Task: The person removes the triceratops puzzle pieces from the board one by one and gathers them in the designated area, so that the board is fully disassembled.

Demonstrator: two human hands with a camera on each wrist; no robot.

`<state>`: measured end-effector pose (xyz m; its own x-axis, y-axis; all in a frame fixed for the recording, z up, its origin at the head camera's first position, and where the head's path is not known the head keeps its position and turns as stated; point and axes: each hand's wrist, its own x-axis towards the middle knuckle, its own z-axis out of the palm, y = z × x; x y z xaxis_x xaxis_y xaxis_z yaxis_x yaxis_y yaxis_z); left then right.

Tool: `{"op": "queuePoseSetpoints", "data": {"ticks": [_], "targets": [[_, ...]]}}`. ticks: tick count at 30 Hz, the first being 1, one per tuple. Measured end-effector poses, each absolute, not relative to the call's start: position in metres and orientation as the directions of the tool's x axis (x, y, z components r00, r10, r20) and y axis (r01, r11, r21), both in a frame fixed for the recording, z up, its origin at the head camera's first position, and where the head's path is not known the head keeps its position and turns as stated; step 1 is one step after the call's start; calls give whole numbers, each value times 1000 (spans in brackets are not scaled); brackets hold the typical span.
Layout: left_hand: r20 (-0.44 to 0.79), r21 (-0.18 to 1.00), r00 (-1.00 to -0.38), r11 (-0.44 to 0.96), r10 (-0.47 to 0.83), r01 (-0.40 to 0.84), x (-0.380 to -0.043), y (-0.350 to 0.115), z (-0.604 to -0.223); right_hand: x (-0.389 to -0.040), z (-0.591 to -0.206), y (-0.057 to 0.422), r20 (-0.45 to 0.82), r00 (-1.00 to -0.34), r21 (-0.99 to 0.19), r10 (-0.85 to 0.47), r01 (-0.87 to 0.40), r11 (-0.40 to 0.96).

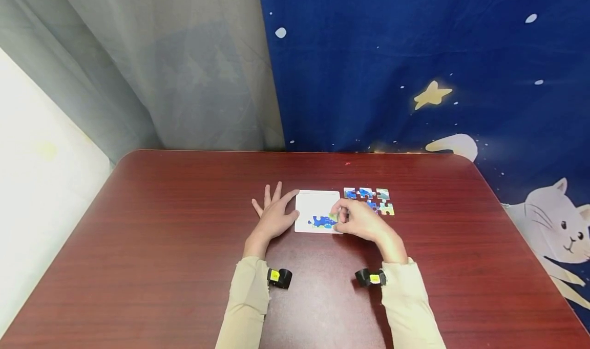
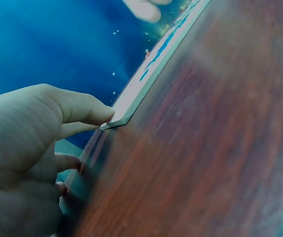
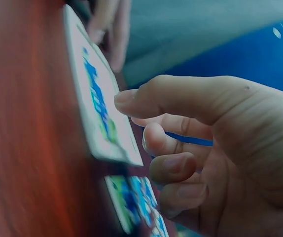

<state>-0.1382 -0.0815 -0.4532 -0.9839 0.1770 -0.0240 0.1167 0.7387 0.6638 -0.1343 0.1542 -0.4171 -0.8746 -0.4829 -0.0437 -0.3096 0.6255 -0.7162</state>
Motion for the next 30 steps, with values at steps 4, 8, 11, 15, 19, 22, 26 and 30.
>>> {"op": "queuePoseSetpoints", "data": {"ticks": [4,8,11,15,19,22,26,30], "targets": [[-25,661,-984,742,174,114,-138,-81,-453,-134,-422,142,-60,-865,-682,-498,-329,653],[-27,658,-984,745,174,113,-138,-80,-453,-133,-424,137,-78,-866,-641,-495,-336,690],[-25,660,-984,742,175,116,-138,-80,-453,-132,-424,136,-84,-871,-631,-484,-330,702],[-20,664,-985,739,174,117,-138,-81,-452,-131,-422,135,-91,-870,-636,-485,-324,700],[-25,661,-985,741,173,113,-138,-81,-453,-131,-422,134,-98,-867,-645,-489,-319,694],[-30,660,-985,743,173,110,-138,-81,-452,-131,-422,134,-101,-867,-645,-488,-316,696],[-34,656,-985,747,171,107,-138,-81,-452,-131,-423,134,-96,-864,-654,-495,-321,686],[-37,651,-985,752,171,106,-138,-81,-452,-130,-423,134,-83,-860,-669,-503,-326,668]]}}
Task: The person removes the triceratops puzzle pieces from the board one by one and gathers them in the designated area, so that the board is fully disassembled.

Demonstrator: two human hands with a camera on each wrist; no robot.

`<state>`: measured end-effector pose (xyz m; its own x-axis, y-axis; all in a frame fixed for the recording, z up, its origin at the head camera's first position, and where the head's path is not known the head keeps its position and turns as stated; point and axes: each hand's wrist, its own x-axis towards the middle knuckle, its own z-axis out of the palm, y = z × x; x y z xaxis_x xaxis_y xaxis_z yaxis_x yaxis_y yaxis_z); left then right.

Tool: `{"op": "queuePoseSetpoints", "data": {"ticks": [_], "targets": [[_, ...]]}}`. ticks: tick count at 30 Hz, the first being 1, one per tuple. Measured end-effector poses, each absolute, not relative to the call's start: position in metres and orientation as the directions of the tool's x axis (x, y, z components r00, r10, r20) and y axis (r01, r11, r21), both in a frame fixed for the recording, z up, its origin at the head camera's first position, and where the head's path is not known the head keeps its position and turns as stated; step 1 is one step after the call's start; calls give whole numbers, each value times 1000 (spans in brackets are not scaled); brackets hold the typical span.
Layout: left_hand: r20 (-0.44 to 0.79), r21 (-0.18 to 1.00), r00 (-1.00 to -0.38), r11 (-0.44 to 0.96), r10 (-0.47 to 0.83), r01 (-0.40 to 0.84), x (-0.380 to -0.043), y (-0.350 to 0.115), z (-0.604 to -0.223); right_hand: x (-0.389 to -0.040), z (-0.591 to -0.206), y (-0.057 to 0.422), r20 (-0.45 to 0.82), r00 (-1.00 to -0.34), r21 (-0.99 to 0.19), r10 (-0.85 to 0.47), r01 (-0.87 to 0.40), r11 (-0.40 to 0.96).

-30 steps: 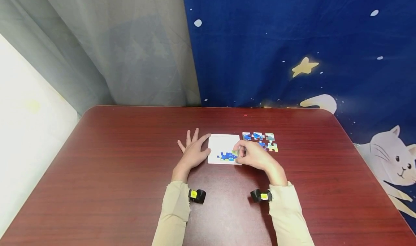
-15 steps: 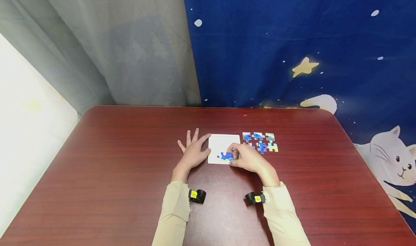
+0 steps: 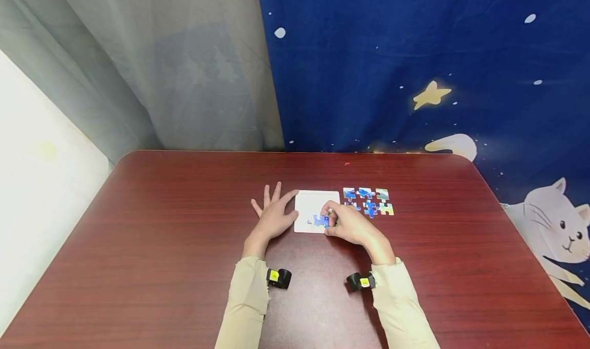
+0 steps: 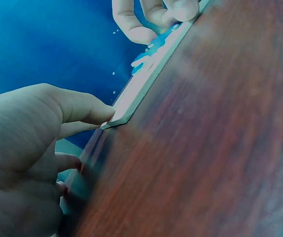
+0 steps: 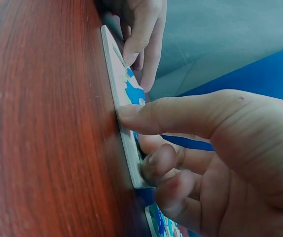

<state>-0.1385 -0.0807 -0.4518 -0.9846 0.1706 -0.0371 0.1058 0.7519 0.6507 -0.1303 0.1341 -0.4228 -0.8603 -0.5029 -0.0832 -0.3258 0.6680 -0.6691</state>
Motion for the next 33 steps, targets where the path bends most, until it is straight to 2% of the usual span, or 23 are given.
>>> {"op": "queuePoseSetpoints", "data": {"ticks": [9,19,25,33], "targets": [[-37,650,-984,752,176,110,-139,-80,-451,-130,-422,134,-88,-875,-681,-475,-295,670],[-33,654,-984,748,175,111,-139,-81,-451,-132,-422,133,-49,-884,-663,-465,-320,677],[-34,653,-985,750,172,108,-139,-81,-452,-132,-422,132,-62,-888,-688,-456,-293,664],[-39,653,-985,751,167,102,-139,-81,-452,-133,-425,132,-21,-894,-701,-447,-306,644]]}}
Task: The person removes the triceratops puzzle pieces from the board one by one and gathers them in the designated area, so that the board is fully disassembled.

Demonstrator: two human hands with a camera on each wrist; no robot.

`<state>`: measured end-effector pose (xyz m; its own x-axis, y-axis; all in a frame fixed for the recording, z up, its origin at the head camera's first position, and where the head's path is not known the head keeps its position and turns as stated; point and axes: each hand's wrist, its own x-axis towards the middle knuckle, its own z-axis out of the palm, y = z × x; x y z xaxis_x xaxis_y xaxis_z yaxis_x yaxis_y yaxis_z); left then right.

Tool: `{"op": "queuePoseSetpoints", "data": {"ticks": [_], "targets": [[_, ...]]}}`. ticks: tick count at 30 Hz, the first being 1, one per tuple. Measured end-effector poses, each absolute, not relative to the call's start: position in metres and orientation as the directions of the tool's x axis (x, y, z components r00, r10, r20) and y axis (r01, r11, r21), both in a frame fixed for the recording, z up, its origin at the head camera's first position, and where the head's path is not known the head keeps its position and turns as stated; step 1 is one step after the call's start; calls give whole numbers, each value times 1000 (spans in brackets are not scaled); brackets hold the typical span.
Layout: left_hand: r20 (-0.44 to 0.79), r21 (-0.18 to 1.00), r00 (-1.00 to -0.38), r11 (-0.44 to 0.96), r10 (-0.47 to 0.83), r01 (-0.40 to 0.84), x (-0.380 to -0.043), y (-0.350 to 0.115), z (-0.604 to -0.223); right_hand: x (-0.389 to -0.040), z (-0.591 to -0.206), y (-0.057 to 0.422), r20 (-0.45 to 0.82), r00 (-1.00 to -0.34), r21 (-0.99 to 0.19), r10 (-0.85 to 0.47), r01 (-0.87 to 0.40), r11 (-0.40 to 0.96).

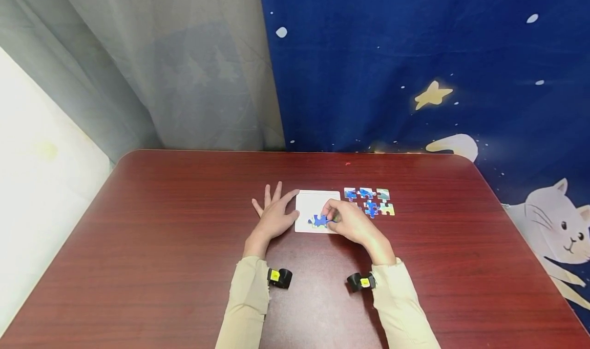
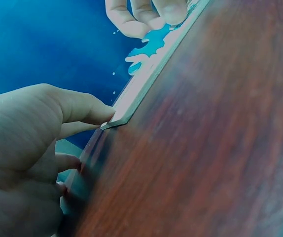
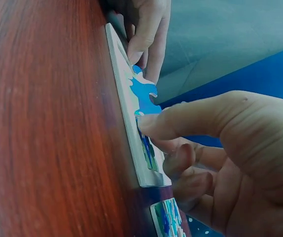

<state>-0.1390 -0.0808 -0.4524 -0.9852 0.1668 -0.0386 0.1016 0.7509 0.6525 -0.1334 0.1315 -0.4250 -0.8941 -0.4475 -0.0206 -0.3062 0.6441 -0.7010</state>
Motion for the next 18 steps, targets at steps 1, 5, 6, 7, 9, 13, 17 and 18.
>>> {"op": "queuePoseSetpoints", "data": {"ticks": [1,5,6,7,9,13,17,18], "targets": [[-38,652,-985,751,167,102,-139,-81,-452,-134,-426,132,-12,-895,-695,-445,-312,648],[-36,652,-985,751,168,104,-139,-81,-452,-135,-428,131,21,-898,-678,-439,-335,654],[-36,651,-985,752,168,104,-139,-81,-452,-135,-428,131,28,-899,-676,-438,-340,654],[-36,651,-985,752,168,104,-139,-81,-452,-135,-428,131,36,-898,-674,-438,-345,653],[-35,652,-985,751,168,105,-139,-81,-451,-135,-429,131,49,-897,-671,-439,-355,651],[-32,652,-985,750,168,106,-138,-81,-451,-135,-430,131,57,-898,-664,-436,-360,655],[-30,655,-985,748,168,107,-138,-81,-449,-136,-429,131,59,-901,-659,-431,-359,661],[-29,656,-985,747,168,108,-138,-81,-449,-135,-428,131,61,-901,-661,-429,-358,660]]}}
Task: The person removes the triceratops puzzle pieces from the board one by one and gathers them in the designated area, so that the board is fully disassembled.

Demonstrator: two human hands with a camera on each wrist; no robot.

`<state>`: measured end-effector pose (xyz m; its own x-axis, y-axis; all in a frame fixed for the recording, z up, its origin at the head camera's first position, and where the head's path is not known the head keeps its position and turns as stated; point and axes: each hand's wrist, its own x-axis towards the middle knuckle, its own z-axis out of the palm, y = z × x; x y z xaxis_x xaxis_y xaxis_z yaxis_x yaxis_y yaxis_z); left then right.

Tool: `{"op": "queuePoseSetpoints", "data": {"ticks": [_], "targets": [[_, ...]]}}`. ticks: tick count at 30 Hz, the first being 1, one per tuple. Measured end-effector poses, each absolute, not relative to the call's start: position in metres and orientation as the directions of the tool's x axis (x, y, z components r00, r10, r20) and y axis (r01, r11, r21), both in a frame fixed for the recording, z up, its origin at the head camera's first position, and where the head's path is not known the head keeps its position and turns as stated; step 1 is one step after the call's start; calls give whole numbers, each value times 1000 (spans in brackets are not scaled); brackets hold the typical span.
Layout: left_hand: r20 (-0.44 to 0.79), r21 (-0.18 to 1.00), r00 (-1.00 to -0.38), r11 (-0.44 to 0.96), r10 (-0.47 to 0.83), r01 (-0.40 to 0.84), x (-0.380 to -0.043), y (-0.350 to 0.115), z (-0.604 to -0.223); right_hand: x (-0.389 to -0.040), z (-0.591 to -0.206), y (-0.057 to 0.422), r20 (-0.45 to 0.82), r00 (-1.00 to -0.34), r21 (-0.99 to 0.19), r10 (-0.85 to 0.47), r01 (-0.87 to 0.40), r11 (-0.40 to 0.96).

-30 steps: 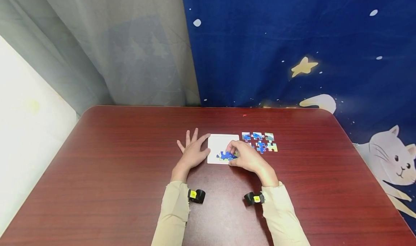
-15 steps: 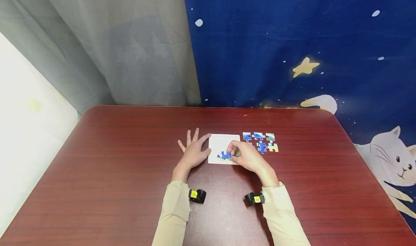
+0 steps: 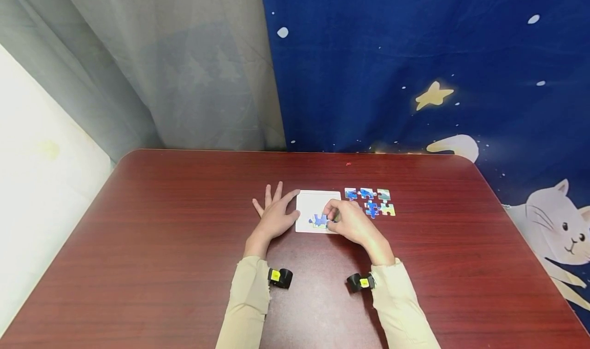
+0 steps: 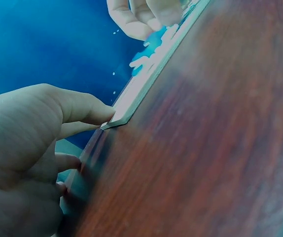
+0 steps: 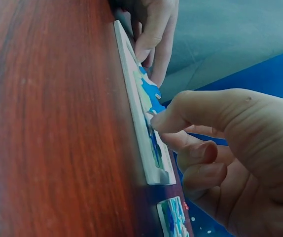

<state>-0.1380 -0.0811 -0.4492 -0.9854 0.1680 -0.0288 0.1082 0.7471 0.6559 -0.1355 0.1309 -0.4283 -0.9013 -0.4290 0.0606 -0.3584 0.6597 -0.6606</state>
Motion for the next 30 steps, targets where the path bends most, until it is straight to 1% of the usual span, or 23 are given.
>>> {"op": "queuePoseSetpoints", "data": {"ticks": [13,19,26,30], "targets": [[-22,658,-985,744,172,115,-139,-81,-450,-137,-419,152,80,-917,-661,-390,-342,668],[-17,666,-985,737,173,118,-138,-81,-451,-138,-415,170,40,-932,-680,-360,-290,674],[-24,665,-985,738,173,114,-138,-81,-451,-137,-410,191,-32,-954,-730,-299,-182,658],[-31,662,-984,742,173,109,-138,-81,-451,-137,-412,201,-26,-959,-719,-281,-177,672]]}}
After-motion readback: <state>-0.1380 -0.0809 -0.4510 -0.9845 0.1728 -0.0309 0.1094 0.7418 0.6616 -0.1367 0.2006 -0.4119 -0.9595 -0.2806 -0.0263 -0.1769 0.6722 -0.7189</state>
